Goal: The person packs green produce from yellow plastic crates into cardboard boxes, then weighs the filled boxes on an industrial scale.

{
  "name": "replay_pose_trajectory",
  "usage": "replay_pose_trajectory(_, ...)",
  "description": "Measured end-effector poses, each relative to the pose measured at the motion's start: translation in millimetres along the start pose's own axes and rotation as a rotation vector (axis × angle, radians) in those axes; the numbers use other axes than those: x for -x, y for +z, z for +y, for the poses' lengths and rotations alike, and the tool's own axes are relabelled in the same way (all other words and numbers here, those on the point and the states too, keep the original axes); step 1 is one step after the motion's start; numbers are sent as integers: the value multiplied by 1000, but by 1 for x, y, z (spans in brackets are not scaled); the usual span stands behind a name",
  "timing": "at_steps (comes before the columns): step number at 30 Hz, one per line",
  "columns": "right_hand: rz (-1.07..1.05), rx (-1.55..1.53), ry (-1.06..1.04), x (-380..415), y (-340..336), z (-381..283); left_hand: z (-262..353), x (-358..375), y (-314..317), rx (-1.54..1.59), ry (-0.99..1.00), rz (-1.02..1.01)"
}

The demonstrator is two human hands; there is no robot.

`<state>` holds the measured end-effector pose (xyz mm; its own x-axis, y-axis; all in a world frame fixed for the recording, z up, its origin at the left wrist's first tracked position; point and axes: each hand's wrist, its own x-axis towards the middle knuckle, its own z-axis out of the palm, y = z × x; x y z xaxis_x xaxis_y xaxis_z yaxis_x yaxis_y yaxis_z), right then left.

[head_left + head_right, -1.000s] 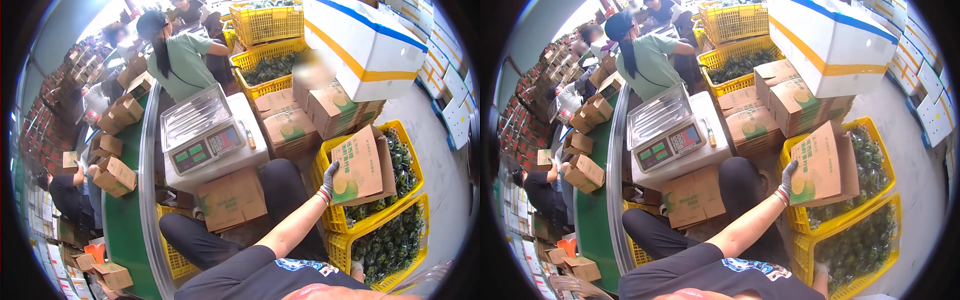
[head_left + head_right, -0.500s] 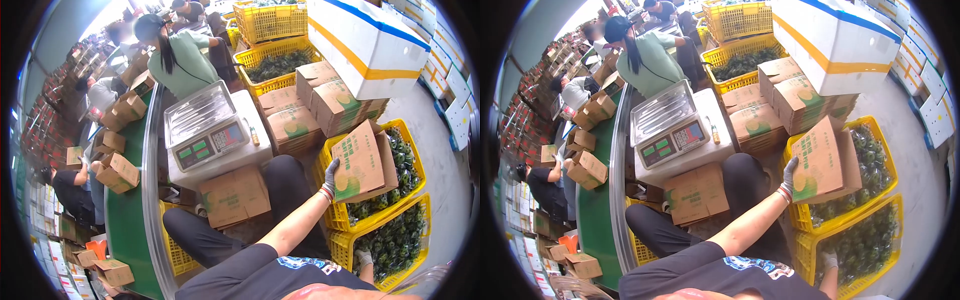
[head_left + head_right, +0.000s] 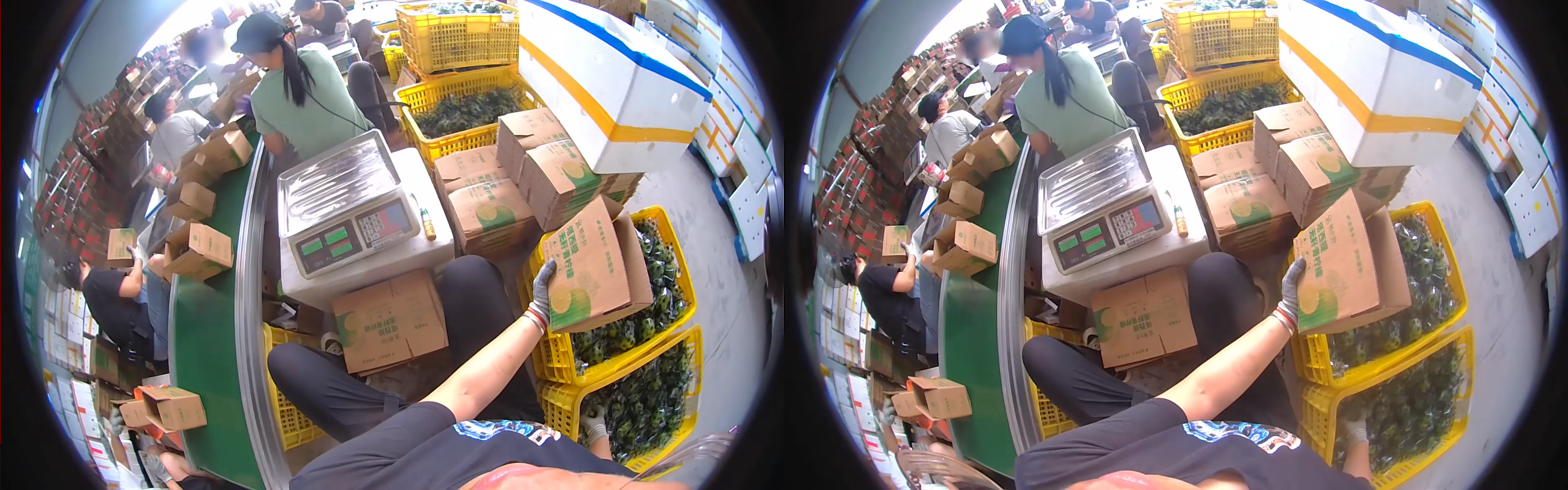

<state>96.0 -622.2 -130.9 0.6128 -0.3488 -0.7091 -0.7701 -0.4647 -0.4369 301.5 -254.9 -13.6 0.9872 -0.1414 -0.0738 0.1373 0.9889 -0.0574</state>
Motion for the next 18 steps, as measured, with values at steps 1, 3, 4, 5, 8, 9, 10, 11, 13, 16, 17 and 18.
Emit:
replay_pose_trajectory(1,144,155,-93,-16,8,26,0,-2,-2,7,5,-9)
replay_pose_trajectory(3,363,366,-88,-33,19,48,1,1,2,20,-12,-24)
replay_pose_trajectory(4,348,354,-13,-31,19,34,2,7,13,25,-33,-37)
replay_pose_trajectory(5,333,334,32,-26,18,24,3,13,23,31,-55,-50)
replay_pose_trajectory(8,254,222,74,-26,10,15,4,20,30,23,-116,-50)
replay_pose_trajectory(9,215,162,79,-24,3,14,3,19,24,-5,-87,-34)
replay_pose_trajectory(10,182,93,76,-21,-3,11,4,14,18,-35,-56,-23)
replay_pose_trajectory(11,148,0,74,-17,-11,11,5,10,11,-65,-25,-10)
replay_pose_trajectory(13,96,-218,63,-5,-34,11,7,7,5,-81,-26,-14)
replay_pose_trajectory(16,95,-499,-107,23,-90,-14,4,1,-1,-138,-84,-13)
replay_pose_trajectory(17,97,-545,-242,36,-109,-32,2,2,-3,-162,-112,-9)
replay_pose_trajectory(18,107,-594,-383,54,-130,-57,-2,6,2,-213,-153,9)
